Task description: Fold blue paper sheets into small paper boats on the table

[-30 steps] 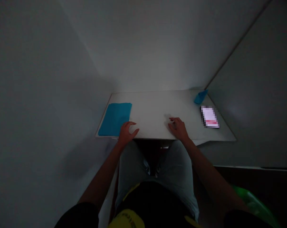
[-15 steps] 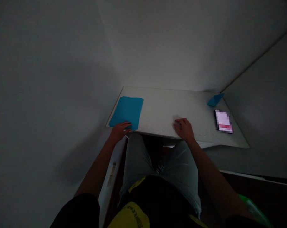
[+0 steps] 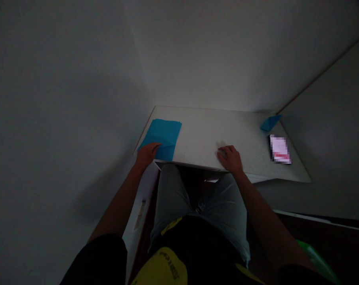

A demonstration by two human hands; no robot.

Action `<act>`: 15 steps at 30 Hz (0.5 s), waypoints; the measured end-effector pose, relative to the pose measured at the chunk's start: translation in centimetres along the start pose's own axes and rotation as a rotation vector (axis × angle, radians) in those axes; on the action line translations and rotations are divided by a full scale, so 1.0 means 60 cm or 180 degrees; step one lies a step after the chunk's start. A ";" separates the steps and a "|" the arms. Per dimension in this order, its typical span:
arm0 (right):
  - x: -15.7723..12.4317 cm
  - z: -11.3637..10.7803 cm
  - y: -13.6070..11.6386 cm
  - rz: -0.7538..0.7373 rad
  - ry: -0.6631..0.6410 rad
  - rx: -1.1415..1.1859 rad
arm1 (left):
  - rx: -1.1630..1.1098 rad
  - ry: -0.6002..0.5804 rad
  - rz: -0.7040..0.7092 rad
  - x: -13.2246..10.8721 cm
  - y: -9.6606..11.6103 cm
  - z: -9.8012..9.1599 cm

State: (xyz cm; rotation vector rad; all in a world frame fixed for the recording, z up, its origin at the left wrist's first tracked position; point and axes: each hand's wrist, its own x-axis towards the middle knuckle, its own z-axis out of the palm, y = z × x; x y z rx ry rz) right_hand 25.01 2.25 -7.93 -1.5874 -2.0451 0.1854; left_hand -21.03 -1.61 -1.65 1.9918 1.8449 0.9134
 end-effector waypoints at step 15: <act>-0.044 -0.041 -0.052 -0.0623 -0.0335 -0.0046 | 0.0766 -0.1407 0.1531 -0.022 0.276 0.137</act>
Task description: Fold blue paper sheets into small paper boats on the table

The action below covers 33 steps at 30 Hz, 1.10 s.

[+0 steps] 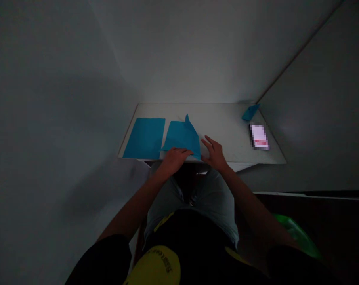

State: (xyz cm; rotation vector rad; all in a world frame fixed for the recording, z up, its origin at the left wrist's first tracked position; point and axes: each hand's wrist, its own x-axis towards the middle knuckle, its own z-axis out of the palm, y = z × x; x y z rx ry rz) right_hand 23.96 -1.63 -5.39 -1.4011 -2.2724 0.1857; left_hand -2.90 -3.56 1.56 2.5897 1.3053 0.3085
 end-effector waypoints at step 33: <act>0.009 -0.003 0.082 0.1101 0.0145 0.1062 | -0.0763 0.0818 -0.1229 0.014 -0.089 0.101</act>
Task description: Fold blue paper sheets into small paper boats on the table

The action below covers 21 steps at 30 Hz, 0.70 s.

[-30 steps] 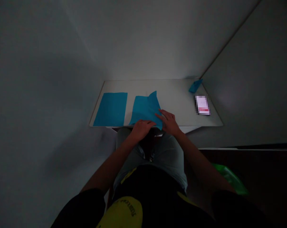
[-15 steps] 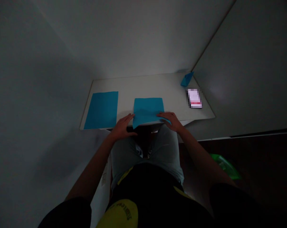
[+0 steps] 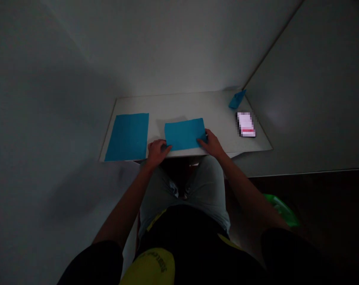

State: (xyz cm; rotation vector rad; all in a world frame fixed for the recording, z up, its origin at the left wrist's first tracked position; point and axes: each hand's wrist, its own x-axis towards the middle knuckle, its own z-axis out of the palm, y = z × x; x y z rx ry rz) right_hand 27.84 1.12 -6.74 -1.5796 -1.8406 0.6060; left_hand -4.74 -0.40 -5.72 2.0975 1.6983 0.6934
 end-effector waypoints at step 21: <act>0.052 0.052 -0.013 -0.0833 -0.0568 -0.1524 | 0.0957 -0.0409 0.0623 0.092 0.045 0.075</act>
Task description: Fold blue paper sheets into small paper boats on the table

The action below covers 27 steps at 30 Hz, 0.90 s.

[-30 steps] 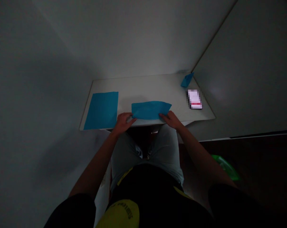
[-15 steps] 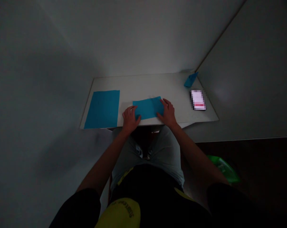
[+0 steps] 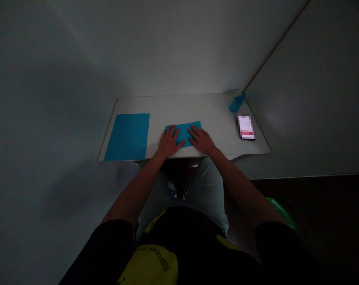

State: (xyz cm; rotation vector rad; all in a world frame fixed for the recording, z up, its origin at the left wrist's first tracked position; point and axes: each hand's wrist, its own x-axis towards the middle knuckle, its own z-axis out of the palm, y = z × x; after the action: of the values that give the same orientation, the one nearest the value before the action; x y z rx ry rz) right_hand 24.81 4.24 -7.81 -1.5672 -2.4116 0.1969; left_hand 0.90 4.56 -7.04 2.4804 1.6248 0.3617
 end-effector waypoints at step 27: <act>-0.149 -0.077 0.048 -0.0657 -0.0319 0.0563 | -0.0841 -0.0307 0.0701 -0.139 -0.056 -0.067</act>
State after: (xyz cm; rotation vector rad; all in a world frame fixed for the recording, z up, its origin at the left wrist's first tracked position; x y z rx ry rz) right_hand 32.09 -2.89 -5.39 -1.2516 -2.5319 0.4442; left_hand -6.38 -1.72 -5.04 2.4347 1.1853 0.4443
